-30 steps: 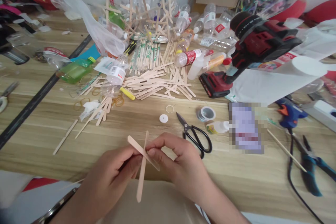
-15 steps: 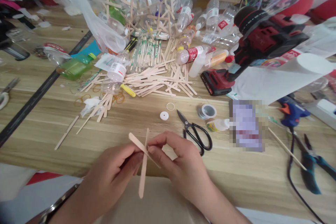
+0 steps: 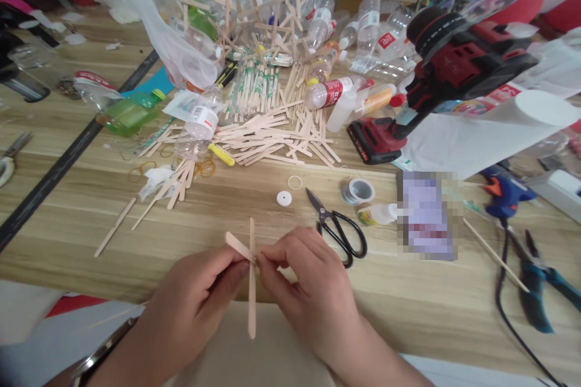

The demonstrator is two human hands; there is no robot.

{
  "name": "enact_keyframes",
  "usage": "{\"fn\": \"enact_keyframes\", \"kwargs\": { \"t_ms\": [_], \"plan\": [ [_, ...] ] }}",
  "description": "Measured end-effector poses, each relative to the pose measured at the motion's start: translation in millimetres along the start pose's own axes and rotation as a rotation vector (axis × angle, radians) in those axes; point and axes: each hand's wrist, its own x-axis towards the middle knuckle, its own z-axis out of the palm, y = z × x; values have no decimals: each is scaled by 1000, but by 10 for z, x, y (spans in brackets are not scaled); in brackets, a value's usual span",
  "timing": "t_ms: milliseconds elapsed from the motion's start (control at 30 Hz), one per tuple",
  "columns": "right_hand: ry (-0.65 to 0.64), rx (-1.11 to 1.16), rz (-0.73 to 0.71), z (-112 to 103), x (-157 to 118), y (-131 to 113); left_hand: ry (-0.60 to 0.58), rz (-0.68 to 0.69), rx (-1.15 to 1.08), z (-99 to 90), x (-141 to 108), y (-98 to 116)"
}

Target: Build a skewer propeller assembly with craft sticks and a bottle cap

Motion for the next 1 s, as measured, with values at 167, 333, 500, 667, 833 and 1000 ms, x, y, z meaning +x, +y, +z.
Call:
{"fn": "enact_keyframes", "kwargs": {
  "t_ms": [167, 333, 500, 667, 833, 1000],
  "plan": [
    [-36, -39, -25, 8, 4, -10, -10, 11, 24, 10, -11, 12],
    [-39, -55, -18, 25, -3, 3, -30, 26, 169, -62, 17, 14],
    [-53, -24, 16, 59, -13, 73, -185, -59, 771, -276, 250, 42],
    [-72, -18, 3, 93, -61, 119, -326, -69, 1080, -235, 651, -72],
    [-108, -4, 34, 79, -115, 131, -361, 56, 1106, -9, 717, -382],
    [-103, 22, 33, 90, -109, 163, -307, 139, 1144, 22, 604, -520]
  ]
}}
